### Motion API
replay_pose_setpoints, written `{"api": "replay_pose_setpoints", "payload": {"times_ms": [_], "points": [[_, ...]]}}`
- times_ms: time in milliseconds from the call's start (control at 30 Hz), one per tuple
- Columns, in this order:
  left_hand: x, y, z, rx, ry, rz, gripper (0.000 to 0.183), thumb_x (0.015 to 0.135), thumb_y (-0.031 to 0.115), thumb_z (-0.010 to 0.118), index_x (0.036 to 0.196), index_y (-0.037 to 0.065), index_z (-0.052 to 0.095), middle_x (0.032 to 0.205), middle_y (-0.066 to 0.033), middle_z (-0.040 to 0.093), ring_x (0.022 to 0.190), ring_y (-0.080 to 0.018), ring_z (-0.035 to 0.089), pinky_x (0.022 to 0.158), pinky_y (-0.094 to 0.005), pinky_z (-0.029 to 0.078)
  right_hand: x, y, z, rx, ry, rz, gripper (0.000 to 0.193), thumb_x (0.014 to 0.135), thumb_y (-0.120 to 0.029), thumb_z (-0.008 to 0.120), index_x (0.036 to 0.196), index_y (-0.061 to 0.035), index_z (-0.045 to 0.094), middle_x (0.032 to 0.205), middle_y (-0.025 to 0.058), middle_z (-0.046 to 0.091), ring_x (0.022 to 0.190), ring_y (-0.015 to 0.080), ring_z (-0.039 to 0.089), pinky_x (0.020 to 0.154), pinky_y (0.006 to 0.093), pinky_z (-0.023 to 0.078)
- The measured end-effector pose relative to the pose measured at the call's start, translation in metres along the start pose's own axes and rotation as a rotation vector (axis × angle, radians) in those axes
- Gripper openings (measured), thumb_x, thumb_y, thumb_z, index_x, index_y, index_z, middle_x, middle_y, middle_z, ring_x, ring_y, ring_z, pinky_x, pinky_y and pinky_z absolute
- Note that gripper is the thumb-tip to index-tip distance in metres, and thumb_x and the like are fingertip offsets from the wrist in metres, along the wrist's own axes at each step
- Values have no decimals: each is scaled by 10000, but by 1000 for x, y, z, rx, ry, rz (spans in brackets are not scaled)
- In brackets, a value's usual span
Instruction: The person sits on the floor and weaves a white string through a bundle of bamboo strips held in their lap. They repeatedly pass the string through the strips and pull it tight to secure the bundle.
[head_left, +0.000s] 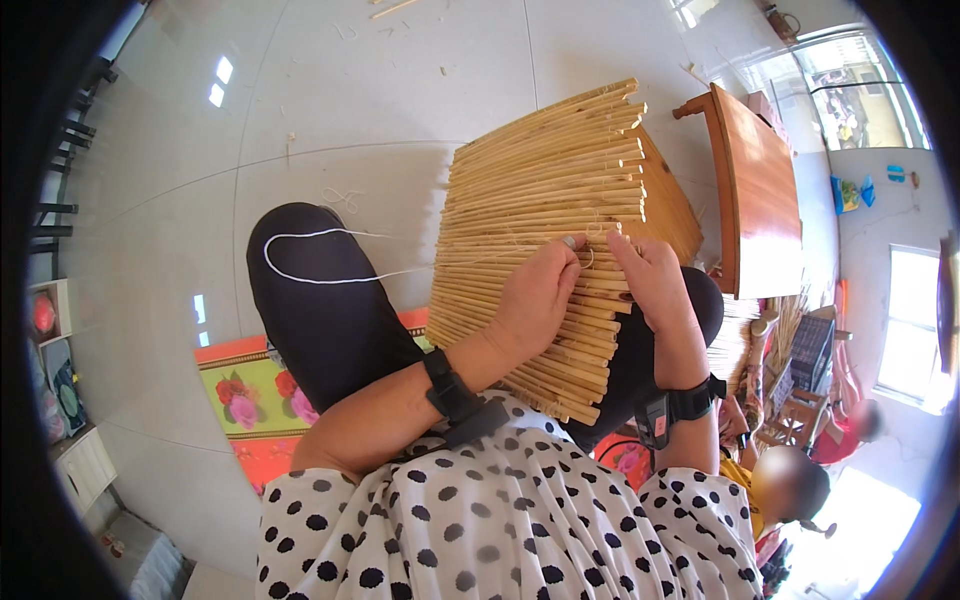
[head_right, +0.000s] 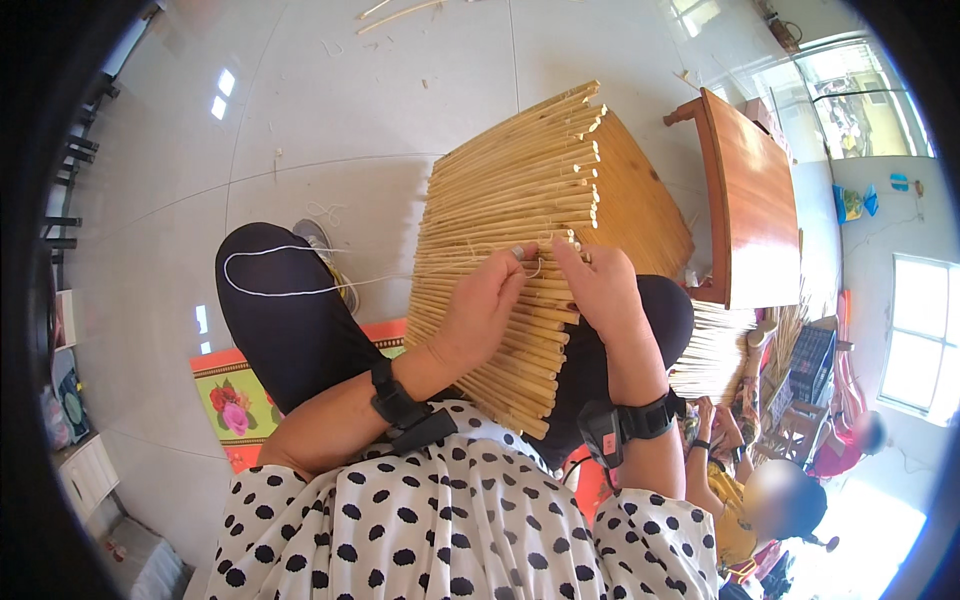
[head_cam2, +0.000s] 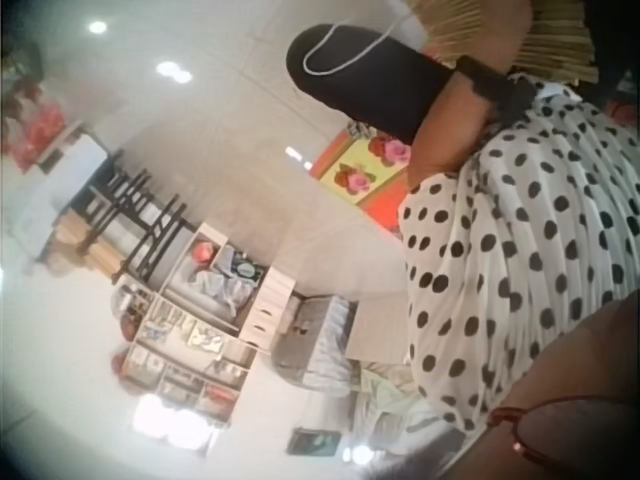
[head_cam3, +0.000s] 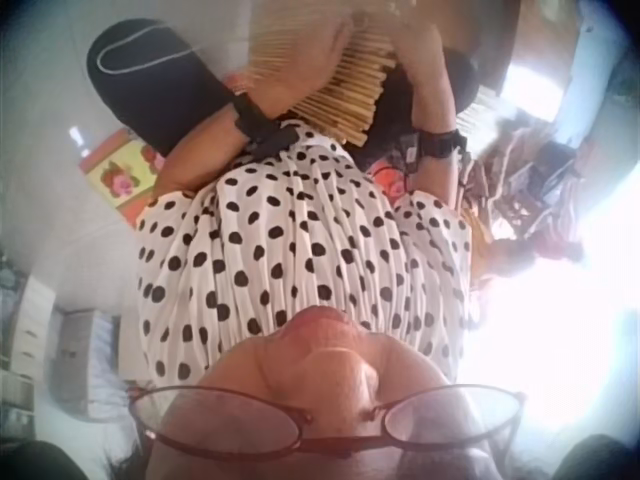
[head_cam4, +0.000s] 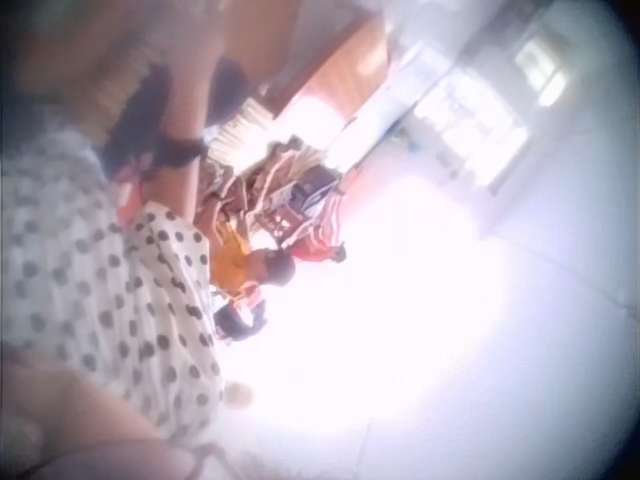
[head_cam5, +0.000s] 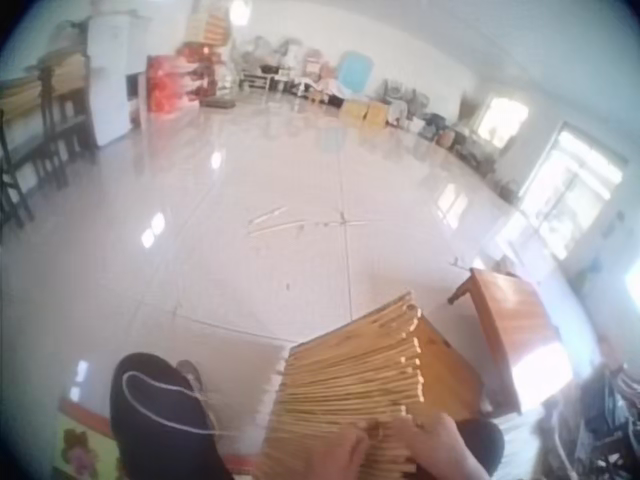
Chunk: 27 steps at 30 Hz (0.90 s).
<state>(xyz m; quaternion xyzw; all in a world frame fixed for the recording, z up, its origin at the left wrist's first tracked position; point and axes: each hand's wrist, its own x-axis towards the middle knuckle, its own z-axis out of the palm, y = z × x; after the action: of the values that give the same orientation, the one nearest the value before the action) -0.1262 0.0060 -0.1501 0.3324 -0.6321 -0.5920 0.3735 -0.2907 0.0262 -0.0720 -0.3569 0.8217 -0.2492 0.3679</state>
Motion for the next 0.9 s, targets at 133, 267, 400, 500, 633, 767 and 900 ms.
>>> {"api": "replay_pose_setpoints", "payload": {"times_ms": [133,267,400,500,633,767,900], "points": [[3,-11,0,1,0,86,105,1041,87,469,1069,-6,508,1221,-209,653,948,-374,640,836,-406,507,6,6,-2,26,-1,51,528,952,-409,639,776,86,678,612,94,612,577,136,596,529,320,493],[6,-11,2,-22,-24,79,99,1035,84,474,1069,-5,503,1207,-219,652,971,-416,629,842,-420,506,11,16,0,-80,70,16,502,944,-404,641,807,77,688,617,131,627,568,200,609,581,364,501],[9,-12,2,51,-29,108,60,999,49,520,1032,0,507,1158,-222,662,964,-433,628,815,-420,519,7,15,10,-187,171,-97,455,942,-376,629,837,62,697,637,199,631,605,317,634,635,410,506],[11,-11,0,95,-17,149,51,973,23,547,1010,8,516,1130,-217,671,948,-431,637,788,-423,527,-3,1,12,-307,181,-113,448,944,-357,622,803,65,680,655,241,622,635,379,639,636,435,502],[10,-13,0,124,6,229,50,964,20,561,1006,14,533,1121,-211,676,948,-423,647,775,-430,531,-7,1,14,-308,216,-185,466,948,-361,626,767,67,651,623,213,588,595,324,585,607,424,482],[14,-13,2,74,25,198,72,978,59,556,1013,-2,537,968,-218,672,888,-442,636,750,-466,528,-5,7,13,-275,235,-178,469,954,-358,642,742,60,631,558,126,545,537,169,511,555,361,449],[15,-12,-1,18,16,102,108,1006,96,543,993,-11,535,964,-203,684,782,-365,609,706,-413,507,-4,1,5,-58,83,38,463,924,-374,669,798,71,692,600,155,620,634,218,681,619,344,527]]}}
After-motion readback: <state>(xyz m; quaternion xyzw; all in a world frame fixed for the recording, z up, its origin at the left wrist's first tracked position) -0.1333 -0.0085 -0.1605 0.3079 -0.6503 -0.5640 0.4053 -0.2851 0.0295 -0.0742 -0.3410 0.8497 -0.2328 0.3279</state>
